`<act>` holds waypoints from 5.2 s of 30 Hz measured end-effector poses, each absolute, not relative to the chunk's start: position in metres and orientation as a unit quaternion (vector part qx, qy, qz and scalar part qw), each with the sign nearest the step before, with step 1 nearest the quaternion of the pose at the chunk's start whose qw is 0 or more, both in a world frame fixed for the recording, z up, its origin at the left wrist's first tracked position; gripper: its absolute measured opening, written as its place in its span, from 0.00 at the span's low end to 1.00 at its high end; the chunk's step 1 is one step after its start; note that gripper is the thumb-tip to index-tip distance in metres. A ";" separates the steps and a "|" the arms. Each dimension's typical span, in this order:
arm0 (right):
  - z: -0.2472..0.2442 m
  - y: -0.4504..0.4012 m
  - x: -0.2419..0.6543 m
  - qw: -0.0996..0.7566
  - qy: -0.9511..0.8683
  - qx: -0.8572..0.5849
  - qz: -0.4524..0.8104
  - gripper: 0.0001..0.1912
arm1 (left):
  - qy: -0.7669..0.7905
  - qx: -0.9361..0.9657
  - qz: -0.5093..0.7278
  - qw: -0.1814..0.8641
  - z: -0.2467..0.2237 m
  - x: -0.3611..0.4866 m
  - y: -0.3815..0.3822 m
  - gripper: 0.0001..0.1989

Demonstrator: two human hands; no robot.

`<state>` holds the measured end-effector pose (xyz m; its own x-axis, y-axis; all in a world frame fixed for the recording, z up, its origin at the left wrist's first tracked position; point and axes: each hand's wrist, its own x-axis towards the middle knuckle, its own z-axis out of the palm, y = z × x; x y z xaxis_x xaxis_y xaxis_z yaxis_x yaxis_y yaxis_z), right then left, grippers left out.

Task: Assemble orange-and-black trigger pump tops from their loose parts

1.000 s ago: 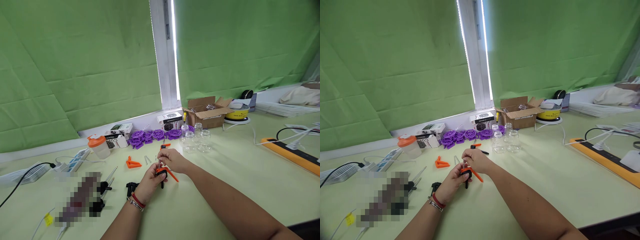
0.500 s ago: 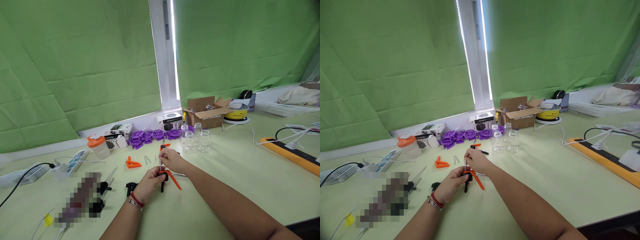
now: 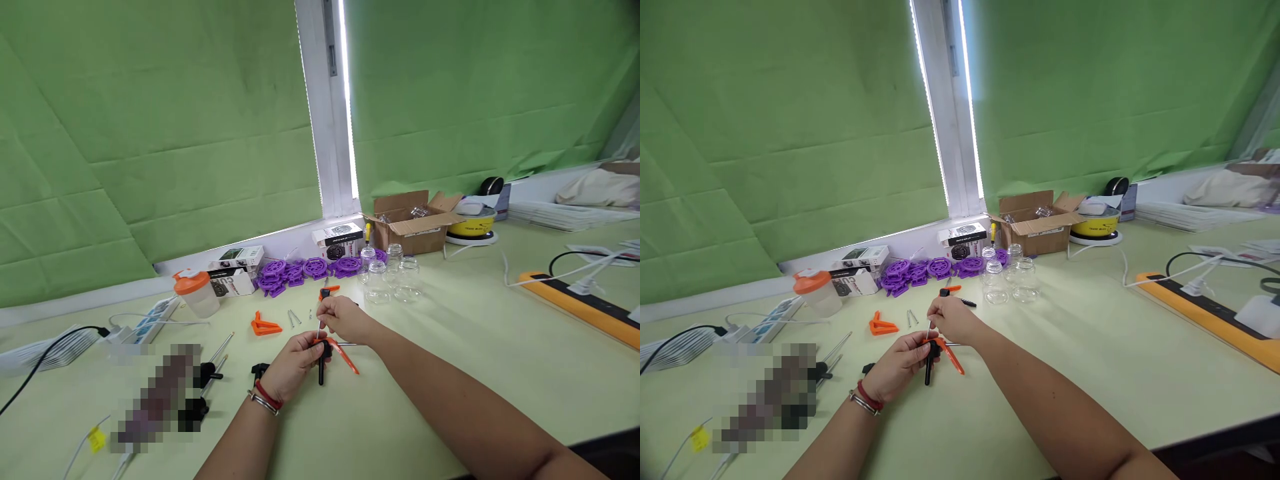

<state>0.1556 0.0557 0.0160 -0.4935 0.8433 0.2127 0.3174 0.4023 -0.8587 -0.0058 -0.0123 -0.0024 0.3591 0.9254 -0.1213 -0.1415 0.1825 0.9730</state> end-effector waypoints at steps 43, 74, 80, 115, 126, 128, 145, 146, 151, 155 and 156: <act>-0.027 0.021 0.127 0.198 -0.857 -0.401 0.257 0.06 | 0.448 0.305 0.723 0.429 -0.007 -0.046 0.017 0.18; -0.047 0.028 0.131 0.364 -0.680 -0.423 0.476 0.05 | 0.440 0.325 0.676 0.494 -0.008 -0.013 0.005 0.18; -0.048 0.030 0.132 0.367 -0.684 -0.405 0.482 0.04 | 0.440 0.330 0.677 0.488 -0.009 -0.011 0.006 0.17; -0.033 0.014 0.128 0.365 -0.600 -0.343 0.624 0.09 | 0.514 0.454 0.677 0.268 -0.010 0.003 -0.002 0.15; -0.020 0.012 0.134 0.385 -0.566 -0.268 0.678 0.14 | 0.495 0.527 0.649 0.234 0.005 0.003 -0.014 0.14; -0.020 0.012 0.135 0.386 -0.557 -0.255 0.690 0.16 | 0.492 0.547 0.640 0.223 0.006 0.004 -0.015 0.14; -0.011 0.008 0.141 0.319 -0.522 -0.201 0.765 0.19 | 0.500 0.734 0.458 0.043 0.004 -0.013 -0.008 0.47; -0.010 0.009 0.141 0.325 -0.512 -0.210 0.767 0.20 | 0.503 0.740 0.445 0.043 0.003 -0.014 -0.008 0.51; -0.009 0.015 0.146 0.348 -0.513 -0.248 0.745 0.18 | 0.518 0.751 0.406 0.050 -0.002 -0.013 -0.006 0.58; -0.011 0.018 0.148 0.334 -0.518 -0.258 0.744 0.18 | 0.545 0.749 0.375 0.040 -0.006 -0.010 -0.006 0.61; -0.011 0.018 0.148 0.332 -0.517 -0.259 0.745 0.18 | 0.549 0.748 0.370 0.037 -0.007 -0.009 -0.007 0.61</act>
